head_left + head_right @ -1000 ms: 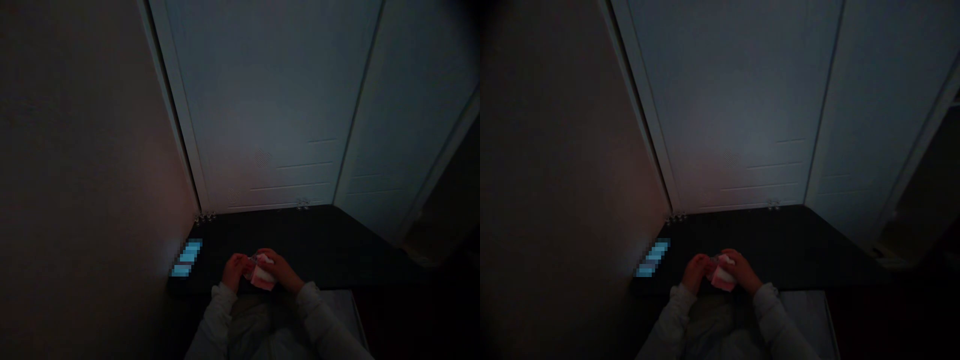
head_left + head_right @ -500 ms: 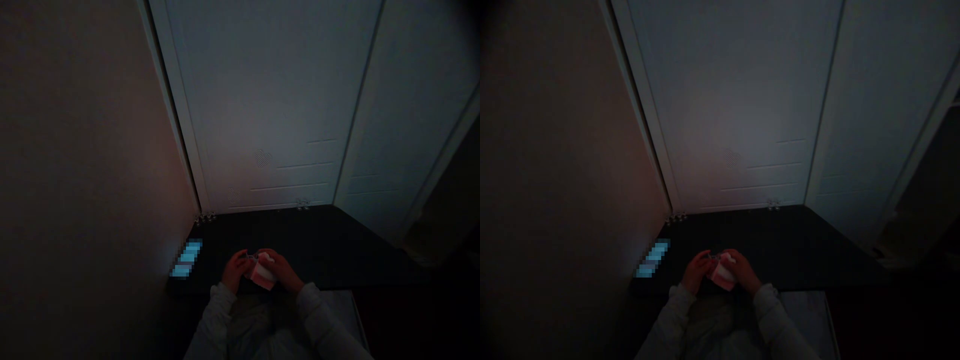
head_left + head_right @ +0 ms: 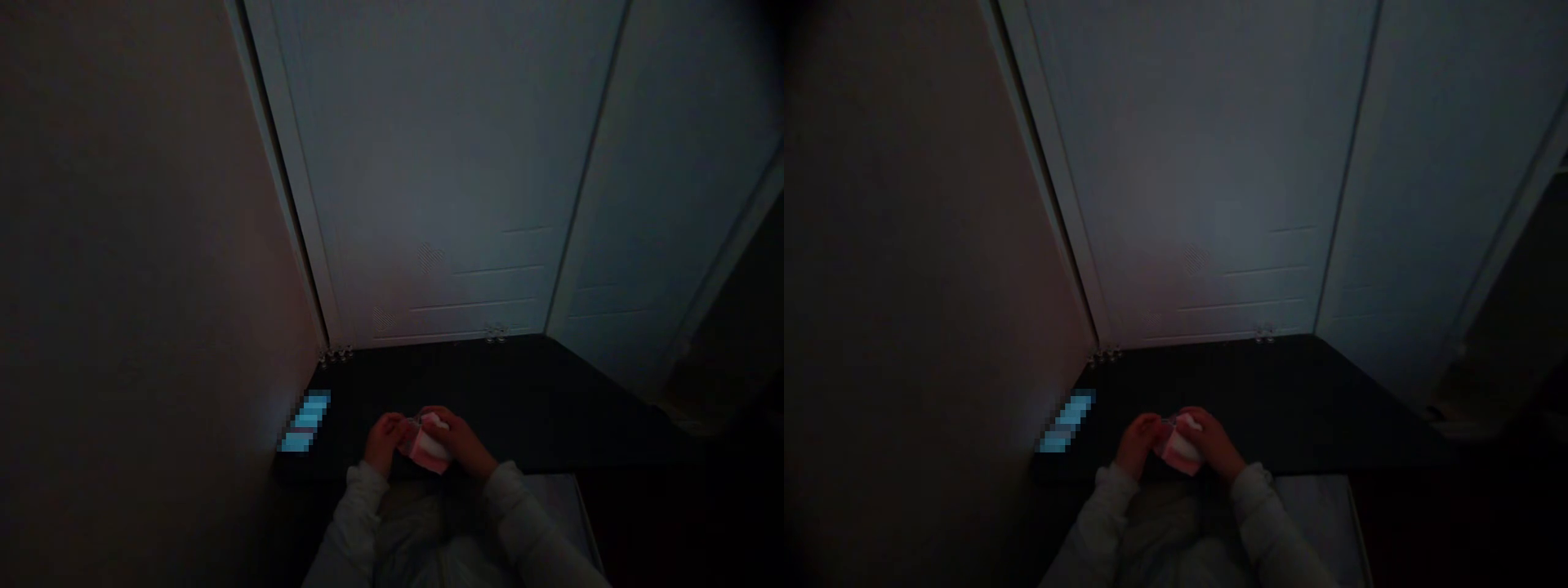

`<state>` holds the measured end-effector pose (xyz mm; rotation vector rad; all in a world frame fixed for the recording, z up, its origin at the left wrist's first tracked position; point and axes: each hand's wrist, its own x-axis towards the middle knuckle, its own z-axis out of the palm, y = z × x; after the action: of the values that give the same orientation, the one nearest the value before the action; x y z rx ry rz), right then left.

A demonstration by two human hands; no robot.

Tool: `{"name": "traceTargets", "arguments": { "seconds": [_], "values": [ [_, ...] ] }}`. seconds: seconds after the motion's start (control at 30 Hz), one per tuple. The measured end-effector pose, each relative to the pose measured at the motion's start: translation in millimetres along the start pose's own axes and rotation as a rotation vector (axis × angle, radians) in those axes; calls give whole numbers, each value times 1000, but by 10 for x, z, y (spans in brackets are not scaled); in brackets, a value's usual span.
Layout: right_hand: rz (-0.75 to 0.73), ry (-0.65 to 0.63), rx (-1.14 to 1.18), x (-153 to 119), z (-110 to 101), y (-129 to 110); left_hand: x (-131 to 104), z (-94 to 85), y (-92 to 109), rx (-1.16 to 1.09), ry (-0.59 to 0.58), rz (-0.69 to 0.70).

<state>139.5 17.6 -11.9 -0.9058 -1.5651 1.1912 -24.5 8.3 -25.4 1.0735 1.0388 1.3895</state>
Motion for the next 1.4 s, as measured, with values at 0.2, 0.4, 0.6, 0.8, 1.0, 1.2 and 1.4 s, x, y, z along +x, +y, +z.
{"name": "traceTargets", "arguments": {
  "seconds": [0.2,0.4,0.6,0.8,1.0,1.2,1.4],
  "values": [
    [-1,29,-17,-9,8,-18,-40,13,47,-132,-69,-22],
    [12,40,2,4,-4,-9,-41,8,40,-127,-62,-44],
    [24,29,-11,-4,2,-27,-10,4,-11,-66,0,-31],
    [30,13,-14,-19,9,-46,-6,2,-10,-24,29,-8],
    [-15,42,-34,8,-3,32,-45,16,57,-67,-48,-25],
    [8,33,-13,8,-5,11,-50,12,62,-86,-55,-55],
    [-12,-8,-17,-10,-9,-40,-40,24,37,-62,16,-36]
  ]
}}
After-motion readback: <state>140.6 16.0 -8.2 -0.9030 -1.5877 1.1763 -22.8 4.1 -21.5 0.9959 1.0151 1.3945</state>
